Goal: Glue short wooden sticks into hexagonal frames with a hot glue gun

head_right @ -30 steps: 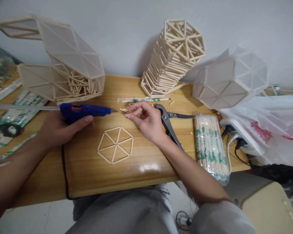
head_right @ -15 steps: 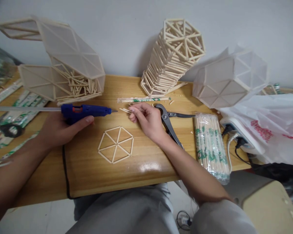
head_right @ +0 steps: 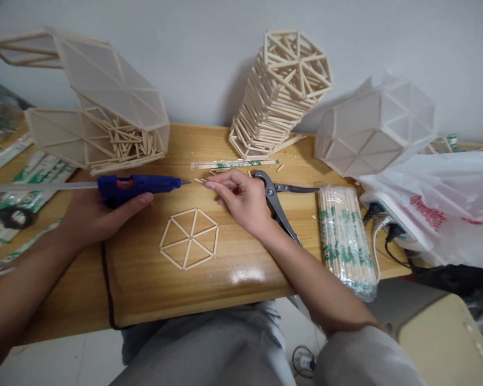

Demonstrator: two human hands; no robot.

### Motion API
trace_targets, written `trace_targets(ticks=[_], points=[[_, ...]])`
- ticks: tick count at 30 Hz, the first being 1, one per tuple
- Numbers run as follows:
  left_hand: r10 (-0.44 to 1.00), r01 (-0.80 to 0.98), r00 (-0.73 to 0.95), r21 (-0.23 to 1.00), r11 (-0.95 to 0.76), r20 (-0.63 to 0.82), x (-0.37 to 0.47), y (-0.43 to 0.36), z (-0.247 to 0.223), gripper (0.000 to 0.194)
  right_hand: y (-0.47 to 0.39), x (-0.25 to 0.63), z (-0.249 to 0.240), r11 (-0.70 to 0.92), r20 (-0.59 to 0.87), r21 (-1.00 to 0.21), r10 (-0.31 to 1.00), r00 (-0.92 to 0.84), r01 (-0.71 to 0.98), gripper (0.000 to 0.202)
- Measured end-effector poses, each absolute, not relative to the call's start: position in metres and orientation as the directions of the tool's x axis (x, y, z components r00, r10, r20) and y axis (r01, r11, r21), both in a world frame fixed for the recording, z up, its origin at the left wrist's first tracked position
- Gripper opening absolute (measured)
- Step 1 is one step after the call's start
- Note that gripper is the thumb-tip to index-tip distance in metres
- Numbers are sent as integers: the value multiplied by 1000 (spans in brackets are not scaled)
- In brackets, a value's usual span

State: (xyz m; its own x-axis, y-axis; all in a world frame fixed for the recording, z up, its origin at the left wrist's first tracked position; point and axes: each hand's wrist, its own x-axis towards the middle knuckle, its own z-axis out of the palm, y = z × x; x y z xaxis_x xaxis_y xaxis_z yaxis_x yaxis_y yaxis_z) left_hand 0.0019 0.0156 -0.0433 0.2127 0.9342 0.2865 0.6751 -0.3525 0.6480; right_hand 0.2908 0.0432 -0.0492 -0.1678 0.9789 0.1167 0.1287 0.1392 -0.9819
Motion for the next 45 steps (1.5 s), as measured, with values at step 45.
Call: trace_targets(ticks=[45], points=[[978,649,172,734,-199,113,1,17,-37,35,-9,306,29,308,209,-900,926,-314,308,10]])
